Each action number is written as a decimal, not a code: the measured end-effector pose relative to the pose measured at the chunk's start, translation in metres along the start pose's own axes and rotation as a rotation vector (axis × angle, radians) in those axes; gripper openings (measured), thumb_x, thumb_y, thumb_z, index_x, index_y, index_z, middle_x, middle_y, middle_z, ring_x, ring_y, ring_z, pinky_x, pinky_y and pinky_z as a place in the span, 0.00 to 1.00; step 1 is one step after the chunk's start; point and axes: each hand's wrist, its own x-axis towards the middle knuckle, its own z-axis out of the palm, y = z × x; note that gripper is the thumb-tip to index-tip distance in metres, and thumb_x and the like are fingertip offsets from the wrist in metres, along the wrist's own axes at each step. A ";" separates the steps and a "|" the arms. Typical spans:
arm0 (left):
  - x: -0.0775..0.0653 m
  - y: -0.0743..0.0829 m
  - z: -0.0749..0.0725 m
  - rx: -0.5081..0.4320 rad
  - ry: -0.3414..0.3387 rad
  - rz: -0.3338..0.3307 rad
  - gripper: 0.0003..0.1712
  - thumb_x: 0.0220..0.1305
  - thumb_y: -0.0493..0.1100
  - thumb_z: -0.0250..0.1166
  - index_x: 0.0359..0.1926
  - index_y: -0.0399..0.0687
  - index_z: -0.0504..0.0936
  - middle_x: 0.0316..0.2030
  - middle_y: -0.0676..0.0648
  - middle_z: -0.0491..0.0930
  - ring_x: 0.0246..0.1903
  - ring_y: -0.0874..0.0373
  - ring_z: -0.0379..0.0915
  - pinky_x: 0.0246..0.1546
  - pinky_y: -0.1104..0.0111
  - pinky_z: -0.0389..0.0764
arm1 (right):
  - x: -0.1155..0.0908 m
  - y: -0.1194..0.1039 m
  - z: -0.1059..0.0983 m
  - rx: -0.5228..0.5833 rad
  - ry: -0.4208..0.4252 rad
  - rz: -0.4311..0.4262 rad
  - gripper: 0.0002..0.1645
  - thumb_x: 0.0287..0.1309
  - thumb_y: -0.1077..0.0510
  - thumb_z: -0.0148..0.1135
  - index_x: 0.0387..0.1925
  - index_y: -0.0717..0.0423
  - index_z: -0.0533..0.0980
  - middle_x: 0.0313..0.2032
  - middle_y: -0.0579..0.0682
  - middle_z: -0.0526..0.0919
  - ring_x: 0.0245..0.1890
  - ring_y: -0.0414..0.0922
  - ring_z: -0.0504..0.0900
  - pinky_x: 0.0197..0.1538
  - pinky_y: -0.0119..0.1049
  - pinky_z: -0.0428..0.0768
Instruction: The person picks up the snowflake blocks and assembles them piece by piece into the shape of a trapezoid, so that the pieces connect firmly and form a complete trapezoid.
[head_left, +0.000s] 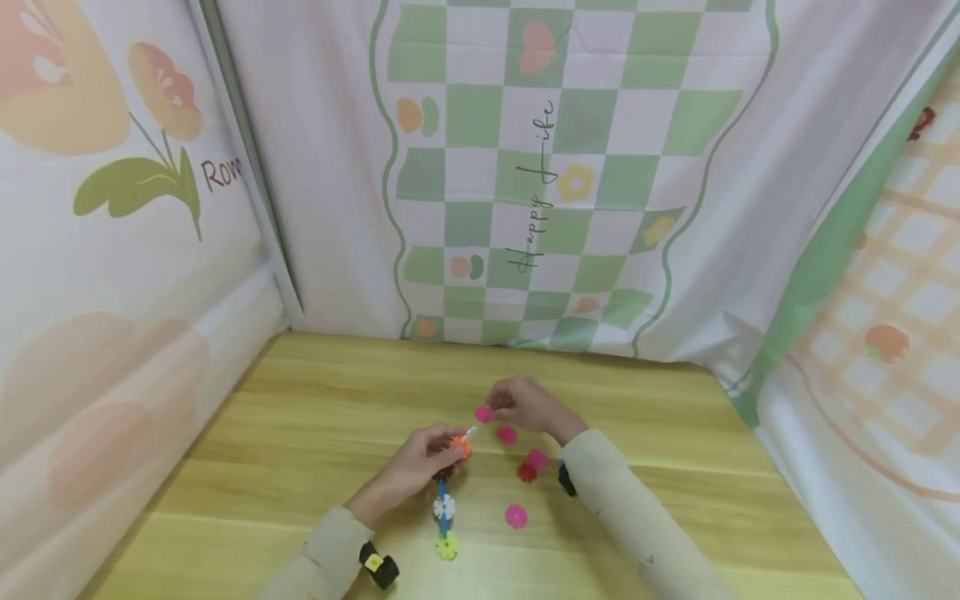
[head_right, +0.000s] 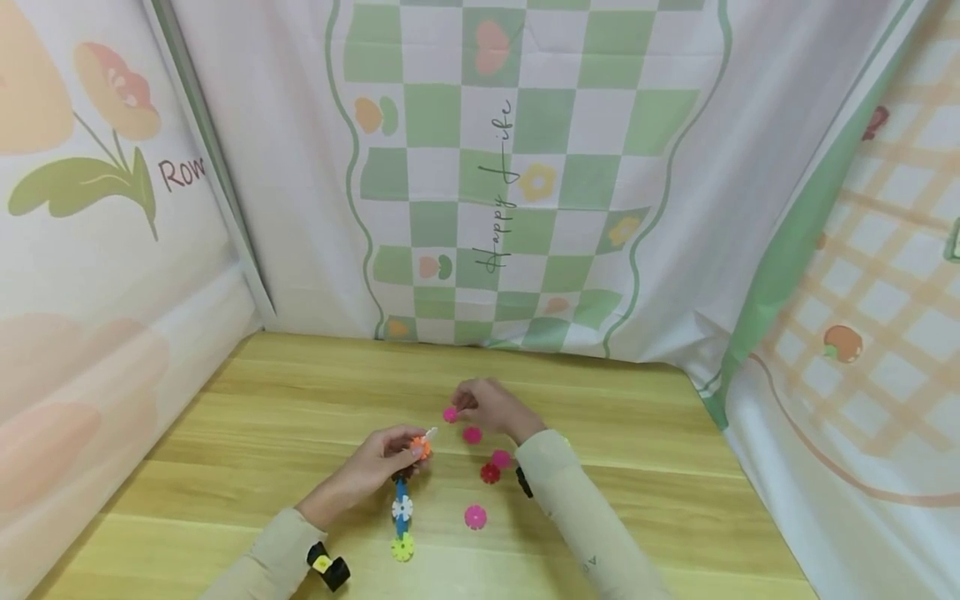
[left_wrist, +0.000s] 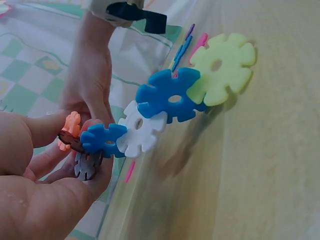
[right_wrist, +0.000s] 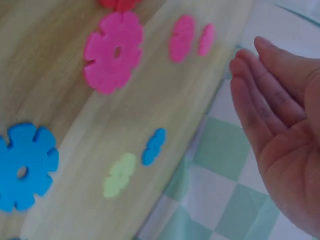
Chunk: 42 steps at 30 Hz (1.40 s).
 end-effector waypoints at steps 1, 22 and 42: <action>0.000 0.000 0.000 -0.002 0.001 -0.002 0.24 0.80 0.42 0.60 0.70 0.38 0.74 0.54 0.28 0.84 0.49 0.47 0.85 0.48 0.70 0.86 | 0.003 0.003 0.002 -0.012 0.005 0.016 0.12 0.67 0.67 0.69 0.50 0.65 0.83 0.46 0.59 0.91 0.48 0.52 0.90 0.55 0.43 0.89; 0.004 -0.001 0.003 -0.141 0.079 -0.090 0.31 0.80 0.54 0.59 0.69 0.34 0.73 0.45 0.43 0.85 0.36 0.59 0.76 0.36 0.72 0.79 | 0.019 0.003 0.030 0.072 0.148 0.177 0.04 0.64 0.67 0.70 0.38 0.56 0.83 0.36 0.49 0.89 0.37 0.41 0.85 0.44 0.36 0.88; 0.002 0.000 0.003 -0.104 0.097 -0.071 0.28 0.79 0.51 0.62 0.66 0.33 0.78 0.56 0.32 0.86 0.43 0.58 0.83 0.46 0.70 0.83 | -0.027 -0.049 0.014 0.389 0.171 0.064 0.06 0.69 0.58 0.70 0.44 0.56 0.85 0.37 0.53 0.90 0.42 0.64 0.88 0.46 0.56 0.89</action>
